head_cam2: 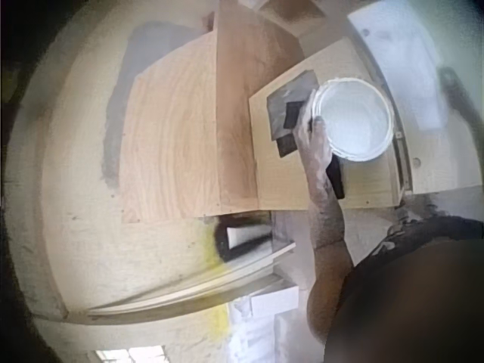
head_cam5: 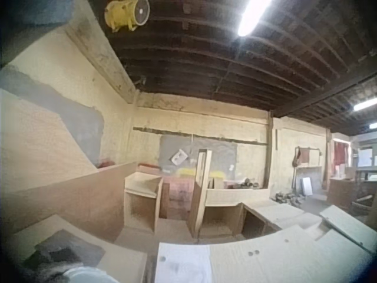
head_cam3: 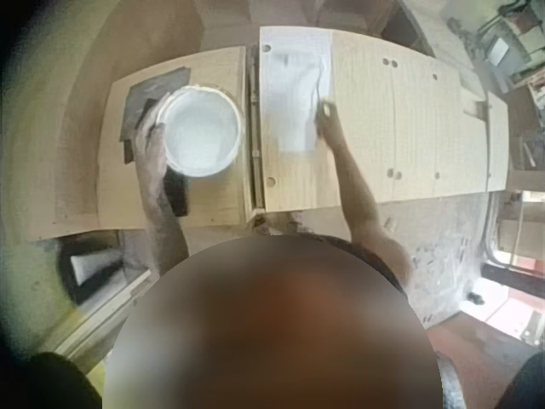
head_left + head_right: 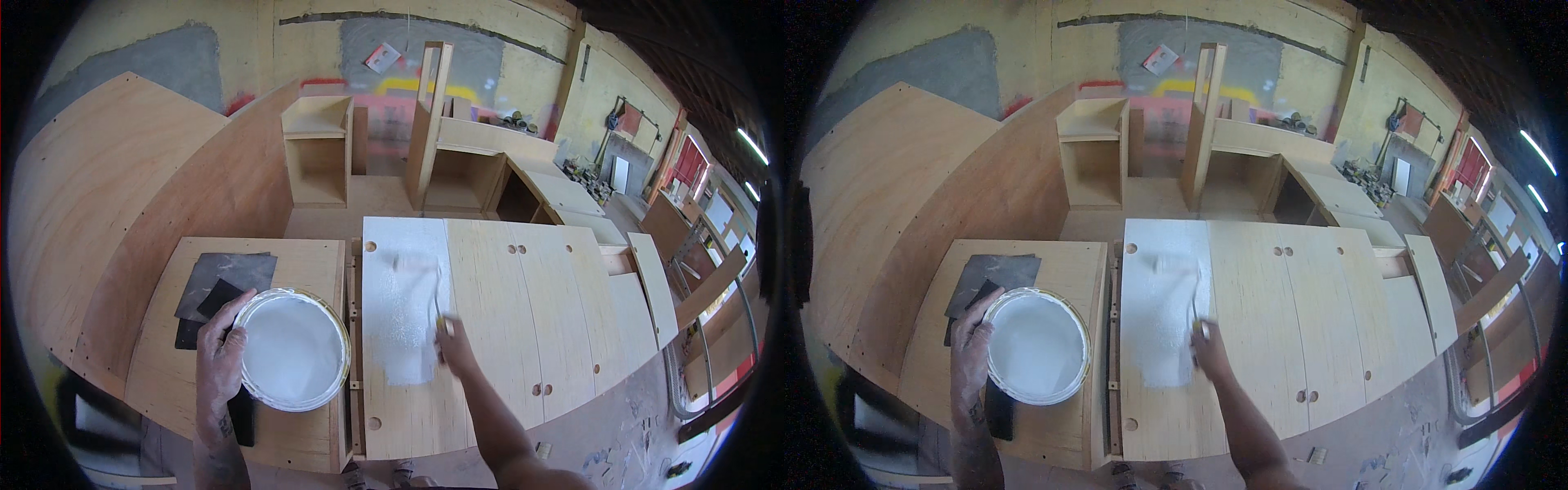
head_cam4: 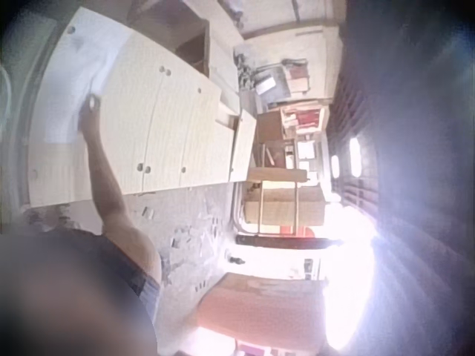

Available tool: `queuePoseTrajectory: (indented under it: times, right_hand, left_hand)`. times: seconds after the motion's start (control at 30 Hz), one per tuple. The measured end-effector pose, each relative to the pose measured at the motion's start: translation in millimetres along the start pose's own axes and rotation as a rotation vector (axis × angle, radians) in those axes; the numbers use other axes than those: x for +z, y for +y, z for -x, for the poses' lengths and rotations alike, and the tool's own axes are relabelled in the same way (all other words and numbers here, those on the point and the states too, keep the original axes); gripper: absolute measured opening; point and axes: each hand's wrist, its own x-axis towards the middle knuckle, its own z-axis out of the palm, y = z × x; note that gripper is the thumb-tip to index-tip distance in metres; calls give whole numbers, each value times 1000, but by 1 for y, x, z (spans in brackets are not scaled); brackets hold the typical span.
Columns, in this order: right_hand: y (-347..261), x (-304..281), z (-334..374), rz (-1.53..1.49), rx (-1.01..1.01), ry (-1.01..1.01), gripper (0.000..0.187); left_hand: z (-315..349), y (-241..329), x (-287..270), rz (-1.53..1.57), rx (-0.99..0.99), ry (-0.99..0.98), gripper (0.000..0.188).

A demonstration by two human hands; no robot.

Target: Applying white paint to wooden cabinet panels using a roller.

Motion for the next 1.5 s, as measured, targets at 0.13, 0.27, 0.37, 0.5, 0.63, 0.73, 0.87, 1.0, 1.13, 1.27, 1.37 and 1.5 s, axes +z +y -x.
queuePoseTrajectory:
  times: [0.13, 0.27, 0.37, 0.5, 0.63, 0.73, 0.87, 1.0, 1.13, 1.27, 1.37, 1.5]
  right_hand:
    - [-63, 26, -118, -39, -13, 52, 38]
    - [-75, 30, -134, -74, 6, 43, 38]
    - [-51, 27, -105, -16, -35, 34, 39]
    - [-8, 28, -13, 68, -7, -21, 38]
    - [-24, 34, -70, 33, -86, 24, 37]
    - [-69, 32, -123, 3, -19, 40, 38]
    - [-79, 16, -83, 188, 18, 2, 38]
    - [7, -10, 58, 360, -34, 62, 39]
    - [97, -17, 246, 312, 93, 121, 35]
    - [102, -14, 367, 206, 281, 133, 37]
    - [111, -9, 354, 256, 232, 132, 39]
    - [98, 22, 223, 279, -31, 127, 40]
  left_hand:
    - [-2, 4, 12, -24, 37, -20, 45]
    - [-6, 0, 13, -18, 20, 6, 46]
    - [-8, 2, 10, -10, 19, 8, 47]
    - [-3, -5, 0, -10, 46, 33, 49]
    - [-4, -3, 2, 3, 30, -19, 51]
    - [-7, 1, 10, 10, 29, -66, 52]
    - [-6, -14, 4, 9, -1, -71, 52]
    - [-13, -24, -7, 20, 58, -41, 50]
    - [-25, -24, -6, 85, 7, -61, 47]
    - [-25, -35, -4, 127, 11, -53, 48]
    - [-23, -34, -3, 146, 23, -58, 49]
    - [-15, -26, -4, 137, 42, -65, 47]
